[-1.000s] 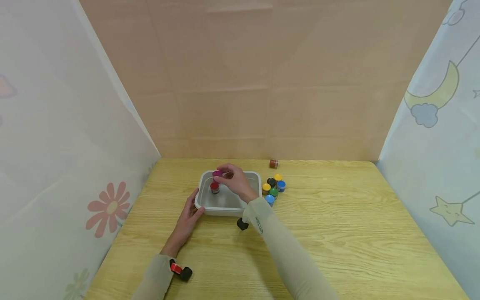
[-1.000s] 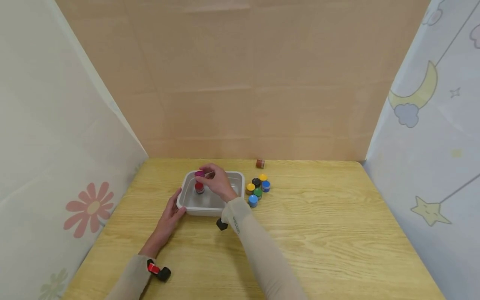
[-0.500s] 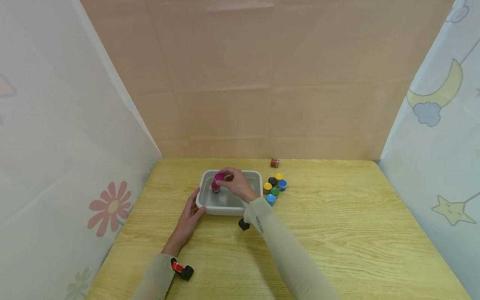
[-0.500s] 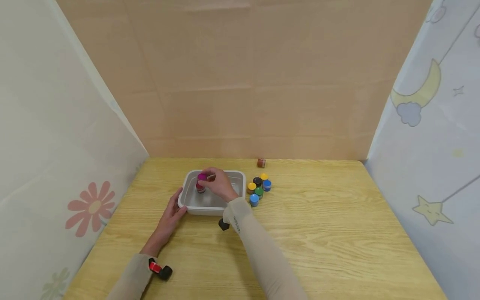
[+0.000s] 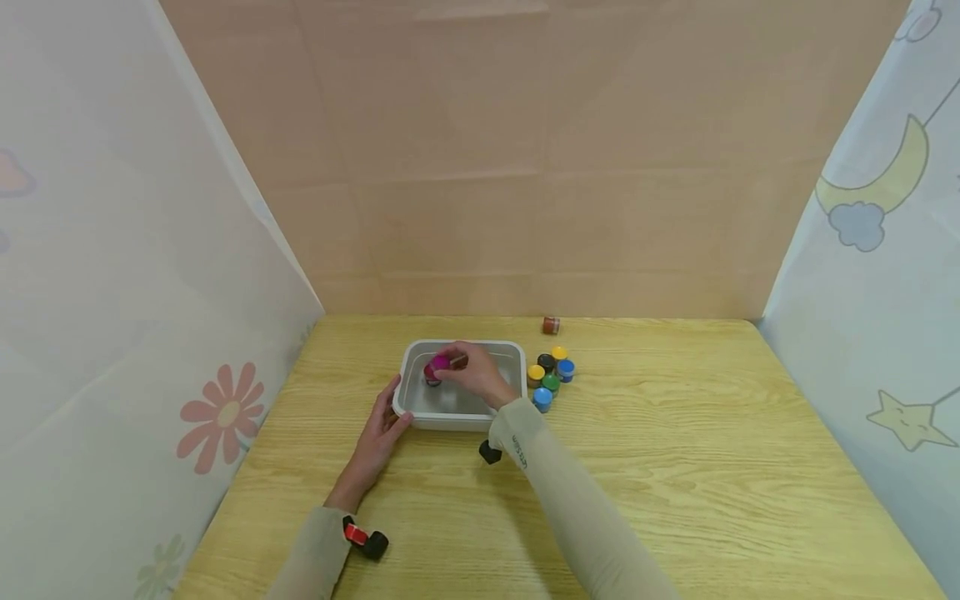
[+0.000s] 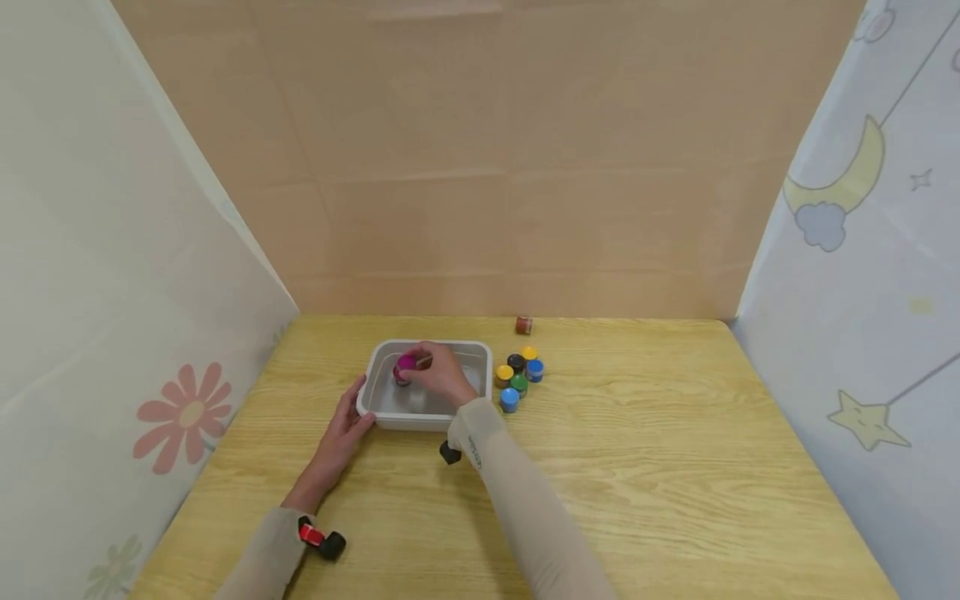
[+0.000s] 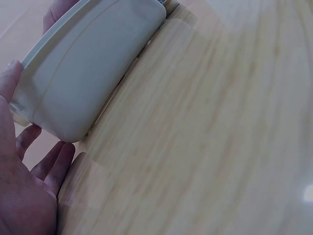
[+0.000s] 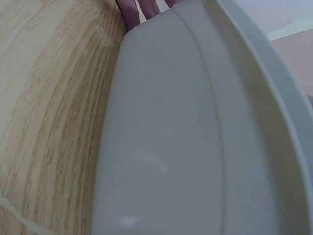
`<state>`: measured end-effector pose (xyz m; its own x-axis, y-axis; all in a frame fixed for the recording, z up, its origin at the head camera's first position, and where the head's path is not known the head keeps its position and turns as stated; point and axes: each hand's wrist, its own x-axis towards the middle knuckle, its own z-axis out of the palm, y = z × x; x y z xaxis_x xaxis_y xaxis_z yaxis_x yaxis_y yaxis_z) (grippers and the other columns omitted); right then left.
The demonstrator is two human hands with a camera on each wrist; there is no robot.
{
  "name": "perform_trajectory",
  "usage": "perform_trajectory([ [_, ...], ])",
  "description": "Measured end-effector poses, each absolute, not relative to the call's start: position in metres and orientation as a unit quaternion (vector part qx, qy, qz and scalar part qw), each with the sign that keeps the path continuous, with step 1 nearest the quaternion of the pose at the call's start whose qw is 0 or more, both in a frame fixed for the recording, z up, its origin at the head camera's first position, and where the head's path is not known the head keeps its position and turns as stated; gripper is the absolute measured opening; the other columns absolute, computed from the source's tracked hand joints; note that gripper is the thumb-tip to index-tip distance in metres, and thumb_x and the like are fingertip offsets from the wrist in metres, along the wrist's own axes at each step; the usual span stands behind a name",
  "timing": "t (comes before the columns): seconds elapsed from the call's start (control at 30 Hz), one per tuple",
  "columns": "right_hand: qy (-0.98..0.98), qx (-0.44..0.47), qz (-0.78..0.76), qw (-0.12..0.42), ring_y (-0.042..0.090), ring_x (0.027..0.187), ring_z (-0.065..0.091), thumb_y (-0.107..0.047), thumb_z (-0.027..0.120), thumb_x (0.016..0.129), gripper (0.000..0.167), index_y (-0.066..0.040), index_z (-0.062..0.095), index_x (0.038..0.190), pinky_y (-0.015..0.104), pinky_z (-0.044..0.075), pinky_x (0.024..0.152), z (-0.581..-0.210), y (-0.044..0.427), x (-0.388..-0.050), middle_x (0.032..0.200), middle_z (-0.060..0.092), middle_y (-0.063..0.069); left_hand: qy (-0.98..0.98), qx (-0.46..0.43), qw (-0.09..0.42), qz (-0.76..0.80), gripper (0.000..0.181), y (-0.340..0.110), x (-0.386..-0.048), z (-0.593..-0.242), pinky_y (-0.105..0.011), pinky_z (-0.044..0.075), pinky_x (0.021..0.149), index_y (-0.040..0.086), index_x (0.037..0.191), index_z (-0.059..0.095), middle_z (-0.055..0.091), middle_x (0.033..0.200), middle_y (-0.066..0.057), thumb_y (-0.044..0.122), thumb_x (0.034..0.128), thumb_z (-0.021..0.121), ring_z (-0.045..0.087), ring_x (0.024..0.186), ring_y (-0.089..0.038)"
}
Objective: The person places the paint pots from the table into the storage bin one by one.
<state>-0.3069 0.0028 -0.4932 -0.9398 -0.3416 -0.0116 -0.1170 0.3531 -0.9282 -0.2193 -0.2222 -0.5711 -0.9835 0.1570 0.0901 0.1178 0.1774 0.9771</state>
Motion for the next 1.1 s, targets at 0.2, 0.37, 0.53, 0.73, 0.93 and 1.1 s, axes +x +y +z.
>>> perform_trajectory([
  [0.2,0.82,-0.151,-0.542,0.103,0.025,0.108,0.068,-0.014,0.08,0.092,0.034,-0.008,0.07,0.124,0.037,0.057,0.095,-0.496,0.002,-0.307,0.124,0.071,0.012,0.767,0.09,0.011,0.636,0.07,-0.222,-0.218,-0.57,-0.039,0.035,0.119,0.034,0.166,0.021,0.023,0.172,-0.006,0.028,0.1071,0.059,0.031,0.154,-0.03],
  [0.37,0.821,-0.162,-0.536,0.109,0.028,0.11,0.069,-0.01,0.08,0.091,0.036,-0.007,0.071,0.125,0.04,0.056,0.098,-0.5,0.001,-0.308,0.124,0.071,0.013,0.764,0.095,0.009,0.639,0.07,-0.222,-0.218,-0.57,-0.013,0.037,0.108,0.034,0.166,0.021,0.024,0.172,-0.007,0.027,0.107,0.059,0.031,0.154,-0.03],
  [0.53,0.825,-0.168,-0.528,0.111,0.029,0.109,0.07,-0.005,0.082,0.088,0.036,-0.008,0.072,0.122,0.04,0.057,0.097,-0.502,0.0,-0.308,0.123,0.071,0.014,0.762,0.098,0.006,0.64,0.07,-0.222,-0.219,-0.57,-0.009,0.037,0.105,0.034,0.166,0.021,0.024,0.172,-0.007,0.027,0.1072,0.059,0.03,0.154,-0.03],
  [0.73,0.842,-0.174,-0.499,0.11,0.027,0.105,0.071,-0.005,0.084,0.086,0.034,-0.007,0.072,0.117,0.037,0.058,0.094,-0.505,-0.002,-0.309,0.119,0.072,0.013,0.764,0.094,0.008,0.638,0.069,-0.222,-0.219,-0.571,-0.012,0.037,0.106,0.035,0.165,0.021,0.025,0.172,-0.007,0.027,0.1073,0.058,0.031,0.154,-0.03],
  [0.93,0.856,-0.197,-0.466,0.103,0.023,0.101,0.069,-0.005,0.085,0.084,0.033,-0.005,0.072,0.114,0.032,0.058,0.089,-0.508,-0.002,-0.31,0.114,0.072,0.012,0.764,0.094,0.009,0.638,0.069,-0.223,-0.219,-0.572,-0.015,0.037,0.107,0.036,0.165,0.021,0.024,0.172,-0.007,0.027,0.1075,0.058,0.032,0.154,-0.032],
  [1.1,0.859,-0.199,-0.458,0.111,0.021,0.096,0.069,-0.002,0.084,0.084,0.032,-0.003,0.072,0.113,0.028,0.058,0.082,-0.507,-0.002,-0.308,0.113,0.072,0.013,0.764,0.095,0.009,0.638,0.069,-0.223,-0.219,-0.573,-0.011,0.038,0.104,0.036,0.165,0.021,0.025,0.172,-0.008,0.027,0.1073,0.059,0.032,0.154,-0.034],
])
